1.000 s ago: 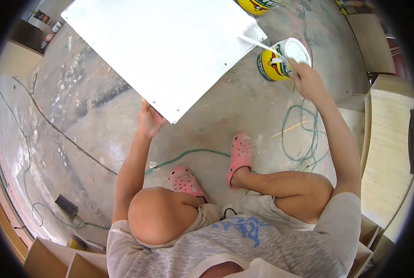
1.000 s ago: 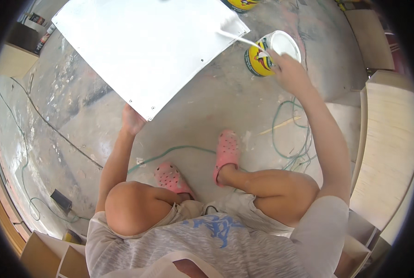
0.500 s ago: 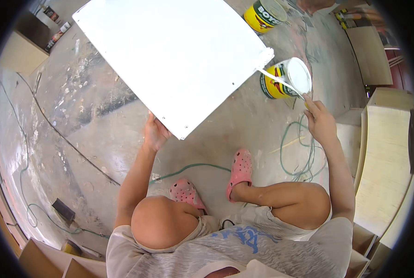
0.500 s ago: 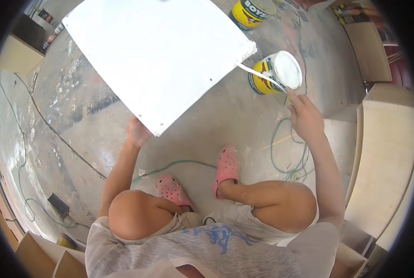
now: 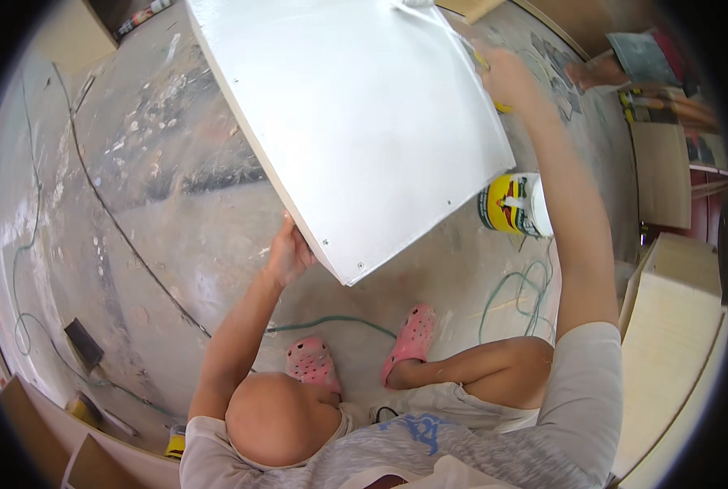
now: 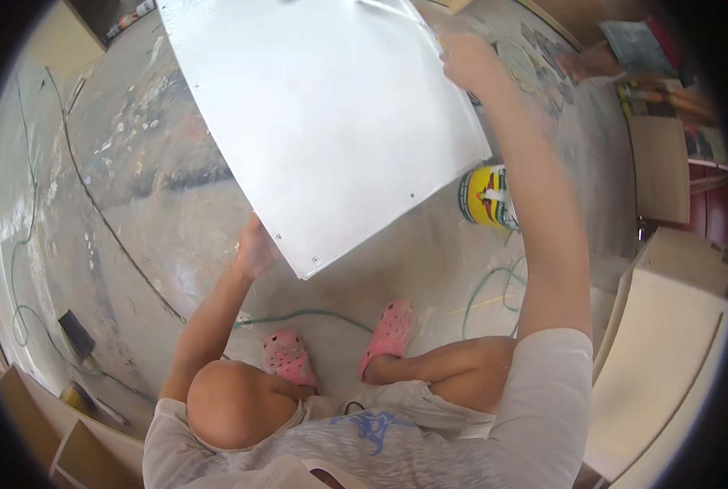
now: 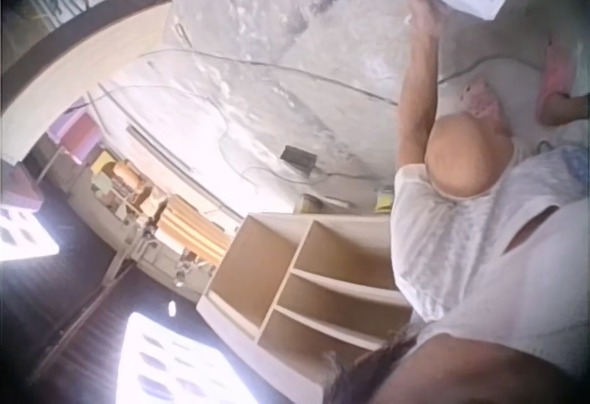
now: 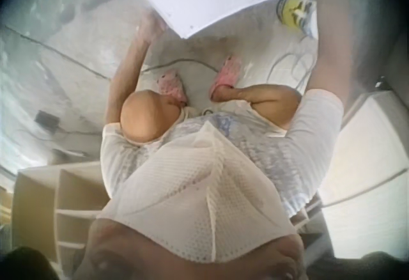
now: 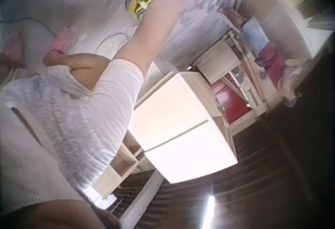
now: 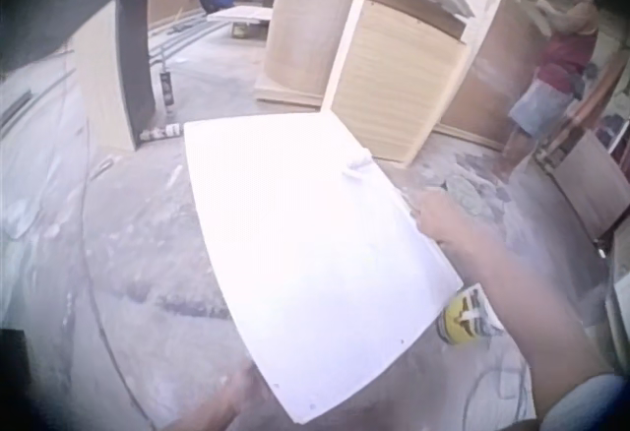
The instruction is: The person paints a wooden drawer panel using a small paint roller and white paint from a bucket.
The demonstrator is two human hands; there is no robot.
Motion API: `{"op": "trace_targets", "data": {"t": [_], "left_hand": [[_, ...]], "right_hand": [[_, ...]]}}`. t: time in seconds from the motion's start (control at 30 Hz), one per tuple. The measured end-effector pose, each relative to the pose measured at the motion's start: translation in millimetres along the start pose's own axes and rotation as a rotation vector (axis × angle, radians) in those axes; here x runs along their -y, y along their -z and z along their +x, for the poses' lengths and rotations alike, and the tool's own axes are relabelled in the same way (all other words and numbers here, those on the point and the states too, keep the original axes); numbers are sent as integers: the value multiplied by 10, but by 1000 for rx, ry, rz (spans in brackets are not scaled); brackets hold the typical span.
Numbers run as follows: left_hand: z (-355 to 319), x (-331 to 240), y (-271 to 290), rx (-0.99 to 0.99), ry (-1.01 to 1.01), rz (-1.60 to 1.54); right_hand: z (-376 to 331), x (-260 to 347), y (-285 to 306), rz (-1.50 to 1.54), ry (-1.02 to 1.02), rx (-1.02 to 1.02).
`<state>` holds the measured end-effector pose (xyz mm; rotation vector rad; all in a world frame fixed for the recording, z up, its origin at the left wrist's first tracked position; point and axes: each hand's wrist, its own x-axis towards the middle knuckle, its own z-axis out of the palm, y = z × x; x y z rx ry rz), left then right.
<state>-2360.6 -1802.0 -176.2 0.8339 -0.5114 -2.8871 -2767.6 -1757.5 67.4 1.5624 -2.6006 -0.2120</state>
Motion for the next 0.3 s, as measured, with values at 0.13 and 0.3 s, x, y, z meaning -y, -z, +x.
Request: {"op": "trace_targets", "data": {"t": [0.13,0.3], "left_hand": [[-2,76,25,36,-8,-48],[-4,0,6,30,48,5]], "right_hand": [[880,112,-110,51,34,-37],[1837,408,46,-122,-32,94]]}}
